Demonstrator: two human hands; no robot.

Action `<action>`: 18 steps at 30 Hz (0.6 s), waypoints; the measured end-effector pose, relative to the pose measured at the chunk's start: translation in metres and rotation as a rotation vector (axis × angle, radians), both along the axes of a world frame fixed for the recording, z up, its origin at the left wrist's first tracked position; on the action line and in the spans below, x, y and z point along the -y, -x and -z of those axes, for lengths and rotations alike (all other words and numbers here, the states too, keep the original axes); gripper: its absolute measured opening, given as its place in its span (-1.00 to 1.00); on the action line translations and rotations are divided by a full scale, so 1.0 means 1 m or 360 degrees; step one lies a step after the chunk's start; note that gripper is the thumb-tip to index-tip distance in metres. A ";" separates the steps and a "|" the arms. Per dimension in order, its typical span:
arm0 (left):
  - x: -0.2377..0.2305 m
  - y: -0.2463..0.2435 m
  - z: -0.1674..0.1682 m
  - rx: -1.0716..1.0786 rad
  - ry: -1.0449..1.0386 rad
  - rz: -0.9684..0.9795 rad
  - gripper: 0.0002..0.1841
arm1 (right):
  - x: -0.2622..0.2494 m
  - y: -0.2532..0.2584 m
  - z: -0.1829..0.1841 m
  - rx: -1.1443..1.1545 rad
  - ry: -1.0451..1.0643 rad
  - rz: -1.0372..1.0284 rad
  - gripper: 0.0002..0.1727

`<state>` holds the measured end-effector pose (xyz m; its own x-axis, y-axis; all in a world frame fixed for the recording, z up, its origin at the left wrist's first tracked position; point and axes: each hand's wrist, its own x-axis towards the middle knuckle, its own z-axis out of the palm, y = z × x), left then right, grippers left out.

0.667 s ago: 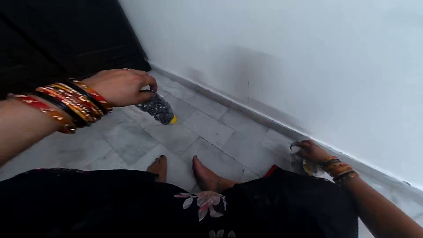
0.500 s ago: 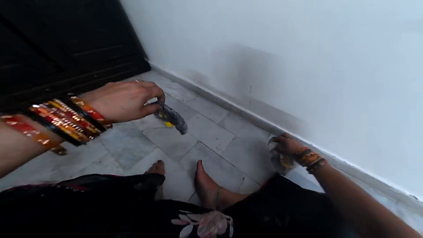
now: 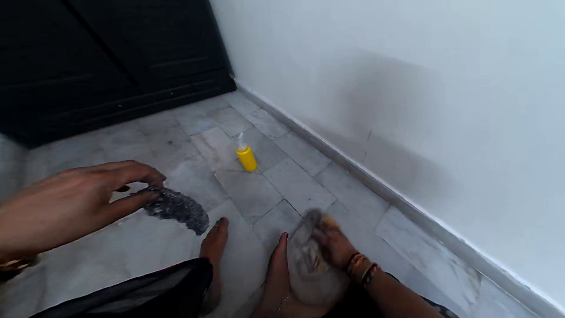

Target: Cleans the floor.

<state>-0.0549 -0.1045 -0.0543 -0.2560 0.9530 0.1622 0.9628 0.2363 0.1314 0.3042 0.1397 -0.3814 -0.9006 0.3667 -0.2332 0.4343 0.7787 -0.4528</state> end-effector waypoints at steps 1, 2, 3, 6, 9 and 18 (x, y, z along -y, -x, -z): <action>0.008 0.000 -0.001 0.0062 0.0054 -0.0078 -0.75 | -0.021 -0.005 0.004 0.0018 -0.0039 0.0280 -0.39; 0.017 0.000 0.000 0.0102 0.0084 -0.0138 -0.74 | -0.043 -0.011 0.008 0.0022 -0.0091 0.0536 -0.38; 0.026 0.000 0.000 0.0131 0.0116 -0.0199 -0.74 | -0.064 -0.018 0.012 0.0023 -0.0150 0.0750 -0.38; 0.057 0.010 0.011 0.0182 0.0090 -0.0340 -0.77 | -0.100 -0.028 0.015 -0.0005 -0.0202 0.1247 -0.42; 0.089 0.027 0.026 0.0187 -0.0012 -0.0447 -0.80 | -0.095 0.008 0.010 -0.0007 -0.0166 0.1437 -0.33; 0.124 -0.005 0.002 0.0200 -0.0048 -0.0804 -0.81 | 0.017 0.129 -0.012 0.0178 -0.0008 0.0096 -0.33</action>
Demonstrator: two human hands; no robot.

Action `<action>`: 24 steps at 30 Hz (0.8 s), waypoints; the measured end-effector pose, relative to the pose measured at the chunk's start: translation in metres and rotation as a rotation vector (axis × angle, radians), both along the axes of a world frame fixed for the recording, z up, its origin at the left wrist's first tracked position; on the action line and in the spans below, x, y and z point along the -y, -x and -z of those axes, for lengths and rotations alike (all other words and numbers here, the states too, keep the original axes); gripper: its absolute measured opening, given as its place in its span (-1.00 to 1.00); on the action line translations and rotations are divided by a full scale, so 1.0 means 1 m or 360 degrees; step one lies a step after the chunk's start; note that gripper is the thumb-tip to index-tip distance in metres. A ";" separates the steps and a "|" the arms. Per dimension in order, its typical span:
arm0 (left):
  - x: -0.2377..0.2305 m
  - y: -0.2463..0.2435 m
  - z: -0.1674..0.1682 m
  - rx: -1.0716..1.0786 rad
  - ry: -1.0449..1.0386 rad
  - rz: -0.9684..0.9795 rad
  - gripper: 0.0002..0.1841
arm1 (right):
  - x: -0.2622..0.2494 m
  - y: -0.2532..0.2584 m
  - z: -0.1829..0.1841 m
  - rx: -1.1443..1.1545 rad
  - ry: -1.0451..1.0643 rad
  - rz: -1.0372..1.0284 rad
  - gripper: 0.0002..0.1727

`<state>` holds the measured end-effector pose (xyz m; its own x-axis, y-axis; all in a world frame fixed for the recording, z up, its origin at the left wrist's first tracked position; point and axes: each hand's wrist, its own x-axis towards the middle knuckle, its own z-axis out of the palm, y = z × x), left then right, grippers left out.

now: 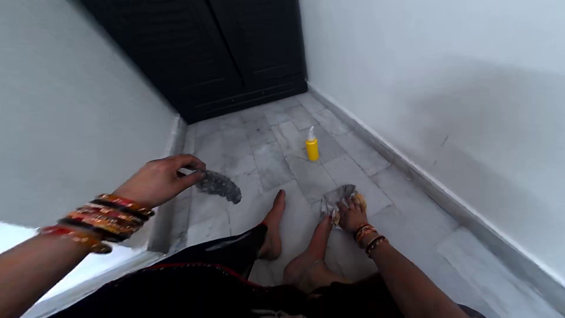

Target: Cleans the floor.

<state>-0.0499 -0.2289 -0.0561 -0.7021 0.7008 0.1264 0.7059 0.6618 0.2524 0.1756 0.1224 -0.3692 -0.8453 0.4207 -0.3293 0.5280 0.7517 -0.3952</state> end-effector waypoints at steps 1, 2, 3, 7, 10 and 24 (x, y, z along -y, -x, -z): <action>0.003 -0.003 -0.003 -0.0013 -0.0002 0.0003 -0.81 | 0.006 0.001 -0.002 0.0008 -0.0004 -0.0060 -0.35; 0.007 -0.004 -0.004 -0.0035 -0.0006 0.0017 -0.81 | 0.008 -0.001 -0.005 0.0019 -0.0011 -0.0110 -0.38; 0.011 -0.004 -0.005 -0.0072 -0.0008 0.0041 -0.81 | 0.007 -0.004 -0.009 0.0035 -0.0025 -0.0144 -0.42; 0.024 -0.013 -0.006 -0.0197 0.0078 0.0125 -0.82 | 0.009 -0.026 -0.044 0.0303 -0.0114 0.0006 -0.57; 0.032 -0.025 -0.003 -0.0272 0.0274 0.0187 -0.78 | 0.013 -0.038 -0.078 0.0113 -0.0173 0.0268 -0.61; 0.153 -0.034 0.025 -0.0287 0.0270 -0.0004 -0.76 | 0.071 -0.043 -0.227 -0.0649 -0.0220 0.0591 -0.54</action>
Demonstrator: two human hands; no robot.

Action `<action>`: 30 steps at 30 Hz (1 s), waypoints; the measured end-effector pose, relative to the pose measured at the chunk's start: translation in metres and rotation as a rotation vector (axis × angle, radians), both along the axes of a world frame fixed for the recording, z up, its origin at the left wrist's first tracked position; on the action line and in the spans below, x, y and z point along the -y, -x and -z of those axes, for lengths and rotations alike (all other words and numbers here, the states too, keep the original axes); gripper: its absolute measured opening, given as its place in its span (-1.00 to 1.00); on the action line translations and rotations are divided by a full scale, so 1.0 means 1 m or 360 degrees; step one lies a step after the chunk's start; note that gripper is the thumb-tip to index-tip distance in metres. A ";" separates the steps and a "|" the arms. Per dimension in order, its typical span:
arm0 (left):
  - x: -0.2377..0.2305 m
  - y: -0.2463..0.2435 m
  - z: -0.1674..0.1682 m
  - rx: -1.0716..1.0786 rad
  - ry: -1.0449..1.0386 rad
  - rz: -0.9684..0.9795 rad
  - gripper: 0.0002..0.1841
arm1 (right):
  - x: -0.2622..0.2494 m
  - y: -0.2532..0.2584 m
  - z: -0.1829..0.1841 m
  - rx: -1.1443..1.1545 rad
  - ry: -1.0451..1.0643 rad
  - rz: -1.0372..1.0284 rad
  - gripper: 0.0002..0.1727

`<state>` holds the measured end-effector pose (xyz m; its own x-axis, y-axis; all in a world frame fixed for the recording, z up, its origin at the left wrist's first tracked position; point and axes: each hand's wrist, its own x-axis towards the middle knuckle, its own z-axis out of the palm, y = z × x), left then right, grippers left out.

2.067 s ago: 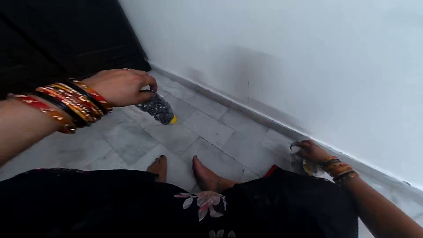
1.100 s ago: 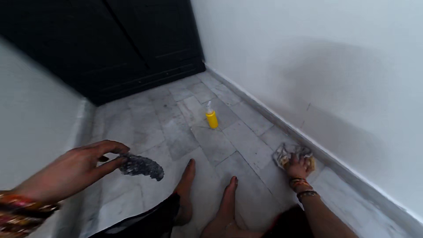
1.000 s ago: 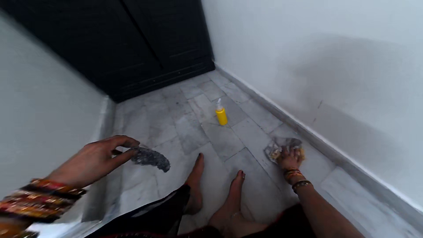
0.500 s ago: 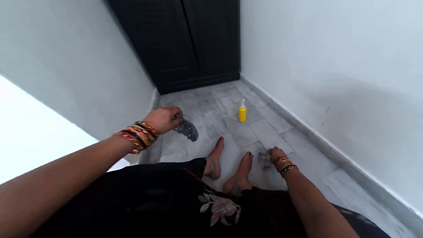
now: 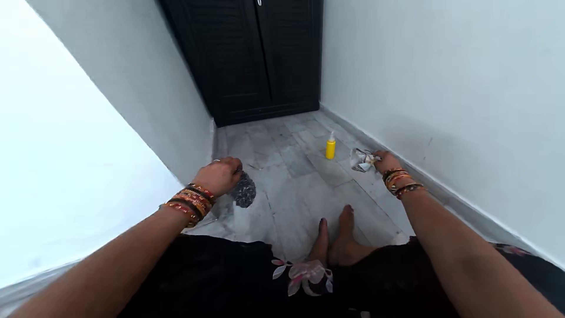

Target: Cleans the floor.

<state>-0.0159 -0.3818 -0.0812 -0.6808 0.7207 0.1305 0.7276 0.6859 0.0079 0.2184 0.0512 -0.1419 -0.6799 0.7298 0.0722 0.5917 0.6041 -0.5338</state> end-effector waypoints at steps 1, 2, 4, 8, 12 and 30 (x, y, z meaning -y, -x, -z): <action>0.005 0.006 0.012 0.0024 -0.0015 -0.0042 -0.77 | -0.002 0.005 0.007 0.0022 0.0003 0.0015 -0.53; 0.011 0.012 0.025 0.0046 -0.0024 -0.0074 -0.76 | -0.003 0.010 0.020 0.0054 0.0030 0.0037 -0.53; 0.021 0.025 0.052 0.0142 -0.0006 -0.0139 -0.75 | -0.011 0.016 0.055 0.0081 0.0079 0.0080 -0.53; 0.028 0.048 0.089 0.0237 0.0061 -0.0147 -0.76 | -0.011 0.020 0.108 0.0329 0.0111 0.0029 -0.66; 0.028 0.071 0.116 0.0376 0.0042 -0.0130 -0.75 | -0.023 0.031 0.169 0.1148 0.0226 -0.0274 -0.42; 0.045 0.125 0.182 0.0594 -0.0179 -0.0008 -0.79 | 0.245 0.230 0.199 0.1019 0.0177 -0.1260 -0.24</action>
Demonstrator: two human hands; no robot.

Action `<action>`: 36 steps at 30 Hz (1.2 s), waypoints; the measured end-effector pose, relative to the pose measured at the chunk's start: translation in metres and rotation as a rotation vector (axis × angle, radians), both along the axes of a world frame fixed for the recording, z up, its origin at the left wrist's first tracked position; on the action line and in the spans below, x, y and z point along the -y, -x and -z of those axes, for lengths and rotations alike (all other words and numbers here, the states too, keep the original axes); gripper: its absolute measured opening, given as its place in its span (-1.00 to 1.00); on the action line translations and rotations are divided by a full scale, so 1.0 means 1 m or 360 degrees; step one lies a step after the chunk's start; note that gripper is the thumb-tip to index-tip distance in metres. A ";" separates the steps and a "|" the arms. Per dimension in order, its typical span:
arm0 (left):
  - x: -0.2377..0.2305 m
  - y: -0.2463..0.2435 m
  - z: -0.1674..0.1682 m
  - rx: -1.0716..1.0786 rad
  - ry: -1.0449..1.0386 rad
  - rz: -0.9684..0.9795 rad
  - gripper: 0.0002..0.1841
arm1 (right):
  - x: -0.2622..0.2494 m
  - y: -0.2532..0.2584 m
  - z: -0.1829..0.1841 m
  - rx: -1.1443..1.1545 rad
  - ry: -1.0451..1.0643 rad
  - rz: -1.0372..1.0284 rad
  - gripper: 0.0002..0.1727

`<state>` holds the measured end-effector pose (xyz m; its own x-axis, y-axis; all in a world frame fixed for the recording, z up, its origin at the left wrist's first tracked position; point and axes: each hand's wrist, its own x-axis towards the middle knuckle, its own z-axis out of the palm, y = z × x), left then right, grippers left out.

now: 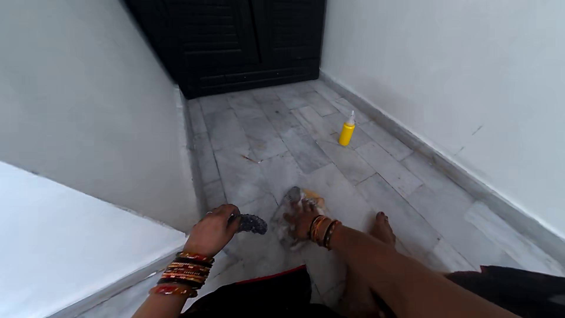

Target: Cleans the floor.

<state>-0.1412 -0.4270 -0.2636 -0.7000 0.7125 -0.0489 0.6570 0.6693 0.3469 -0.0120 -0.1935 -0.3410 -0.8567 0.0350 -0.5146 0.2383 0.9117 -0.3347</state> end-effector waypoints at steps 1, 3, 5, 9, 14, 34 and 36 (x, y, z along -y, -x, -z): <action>0.001 0.000 -0.001 0.0006 0.0035 0.0001 -0.79 | 0.014 -0.006 0.000 -0.0007 0.0003 -0.0079 -0.25; 0.001 -0.002 -0.004 0.0020 0.0098 -0.0009 -0.77 | 0.032 -0.020 -0.001 -0.0010 0.0018 -0.0185 -0.27; -0.001 -0.006 -0.011 0.0057 0.0214 -0.0022 -0.73 | 0.041 -0.035 -0.004 0.0024 0.0017 -0.0251 -0.26; -0.004 -0.022 -0.029 0.0064 0.0408 -0.0010 -0.71 | 0.044 -0.060 -0.014 0.0107 0.0025 -0.0251 -0.27; 0.002 -0.040 -0.043 0.0029 0.0456 -0.0042 -0.71 | 0.029 -0.076 -0.023 0.0132 -0.0016 -0.0050 -0.36; -0.014 -0.030 -0.024 0.0329 0.0522 -0.0396 -0.71 | -0.218 -0.127 0.035 -0.0217 -0.0328 0.1370 -0.09; -0.018 -0.029 -0.020 0.0353 0.0472 -0.0404 -0.71 | -0.207 -0.125 0.041 -0.0257 -0.0328 0.1369 -0.02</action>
